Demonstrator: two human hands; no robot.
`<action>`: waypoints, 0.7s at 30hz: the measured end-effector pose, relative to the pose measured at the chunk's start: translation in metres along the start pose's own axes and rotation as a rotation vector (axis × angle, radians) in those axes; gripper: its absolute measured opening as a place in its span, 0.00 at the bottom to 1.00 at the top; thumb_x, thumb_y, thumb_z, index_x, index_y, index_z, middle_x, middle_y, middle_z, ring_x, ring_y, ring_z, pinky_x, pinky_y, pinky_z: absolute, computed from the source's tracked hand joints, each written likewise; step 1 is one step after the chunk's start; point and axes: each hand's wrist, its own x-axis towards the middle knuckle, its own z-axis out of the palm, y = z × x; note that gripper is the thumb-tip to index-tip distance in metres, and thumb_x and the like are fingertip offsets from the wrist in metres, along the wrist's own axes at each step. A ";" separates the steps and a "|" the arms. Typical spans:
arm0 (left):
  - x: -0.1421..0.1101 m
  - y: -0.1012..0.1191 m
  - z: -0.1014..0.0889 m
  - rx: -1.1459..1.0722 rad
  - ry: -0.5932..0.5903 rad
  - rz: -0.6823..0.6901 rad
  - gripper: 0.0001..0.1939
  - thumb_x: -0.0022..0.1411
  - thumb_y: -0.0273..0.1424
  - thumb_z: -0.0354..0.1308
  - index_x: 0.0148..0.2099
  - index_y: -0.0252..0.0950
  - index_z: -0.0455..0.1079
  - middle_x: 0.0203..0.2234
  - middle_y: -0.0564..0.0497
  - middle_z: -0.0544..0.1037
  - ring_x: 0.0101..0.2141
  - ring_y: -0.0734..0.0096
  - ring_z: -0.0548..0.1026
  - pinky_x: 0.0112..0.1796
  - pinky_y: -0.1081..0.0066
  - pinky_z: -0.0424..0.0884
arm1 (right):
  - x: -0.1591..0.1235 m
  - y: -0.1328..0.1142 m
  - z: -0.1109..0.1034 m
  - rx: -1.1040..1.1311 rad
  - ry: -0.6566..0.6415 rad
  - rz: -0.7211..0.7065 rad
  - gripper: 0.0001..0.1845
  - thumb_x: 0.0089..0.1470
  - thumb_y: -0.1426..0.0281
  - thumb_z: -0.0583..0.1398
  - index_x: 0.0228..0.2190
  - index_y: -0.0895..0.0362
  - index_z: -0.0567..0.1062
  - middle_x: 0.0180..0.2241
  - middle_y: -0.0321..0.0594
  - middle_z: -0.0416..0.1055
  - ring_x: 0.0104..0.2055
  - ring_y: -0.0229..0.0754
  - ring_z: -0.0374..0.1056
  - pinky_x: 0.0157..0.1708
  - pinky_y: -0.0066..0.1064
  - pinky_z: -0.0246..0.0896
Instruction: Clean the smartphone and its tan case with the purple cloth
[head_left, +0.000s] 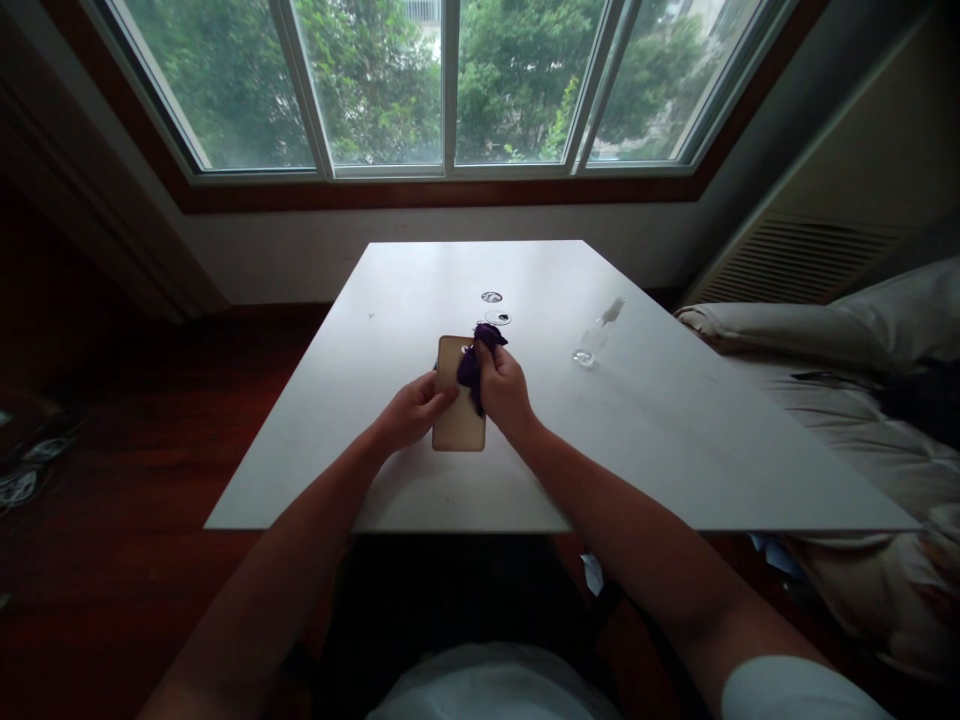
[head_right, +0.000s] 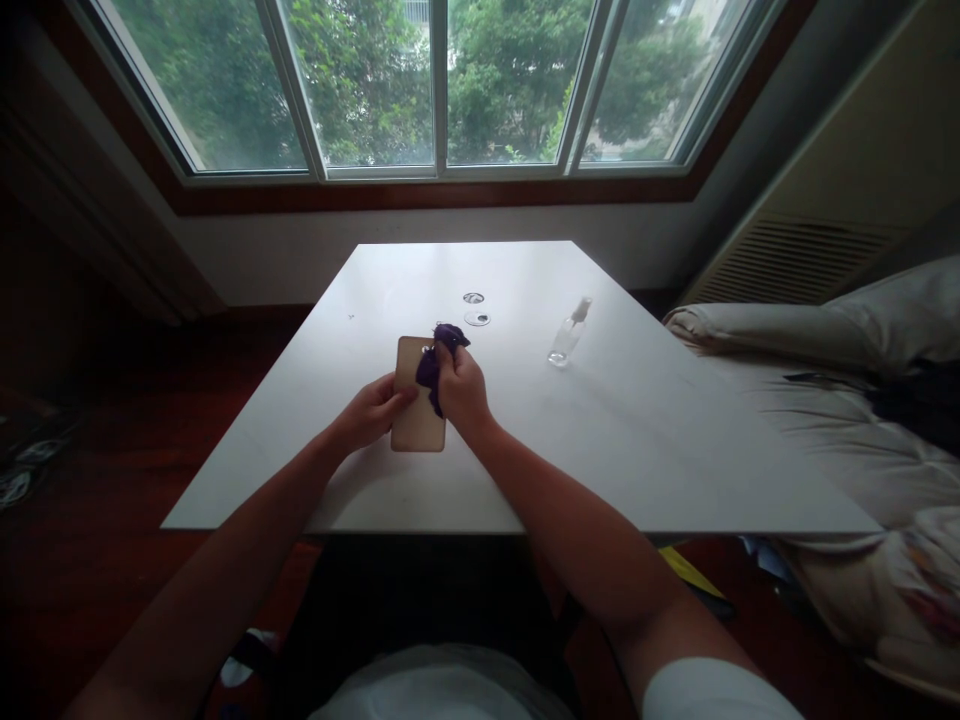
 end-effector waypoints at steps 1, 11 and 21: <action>-0.001 0.000 -0.001 0.021 -0.031 -0.013 0.22 0.66 0.48 0.62 0.49 0.33 0.73 0.38 0.45 0.80 0.36 0.65 0.76 0.35 0.70 0.71 | 0.001 0.000 -0.001 0.021 0.039 0.001 0.25 0.62 0.46 0.56 0.34 0.56 0.75 0.31 0.38 0.74 0.32 0.42 0.67 0.33 0.32 0.60; -0.005 0.010 -0.008 0.213 0.001 -0.061 0.20 0.67 0.48 0.59 0.35 0.34 0.70 0.24 0.52 0.74 0.21 0.77 0.65 0.24 0.75 0.60 | 0.023 0.010 -0.010 0.380 0.219 0.114 0.24 0.55 0.48 0.63 0.40 0.55 0.75 0.35 0.37 0.75 0.37 0.42 0.71 0.36 0.32 0.69; -0.001 0.003 -0.018 0.288 0.318 0.042 0.21 0.70 0.47 0.55 0.31 0.38 0.65 0.20 0.56 0.69 0.21 0.75 0.64 0.23 0.74 0.57 | 0.009 0.000 -0.001 0.637 -0.151 0.268 0.27 0.43 0.58 0.75 0.42 0.55 0.77 0.41 0.41 0.81 0.37 0.45 0.77 0.36 0.37 0.77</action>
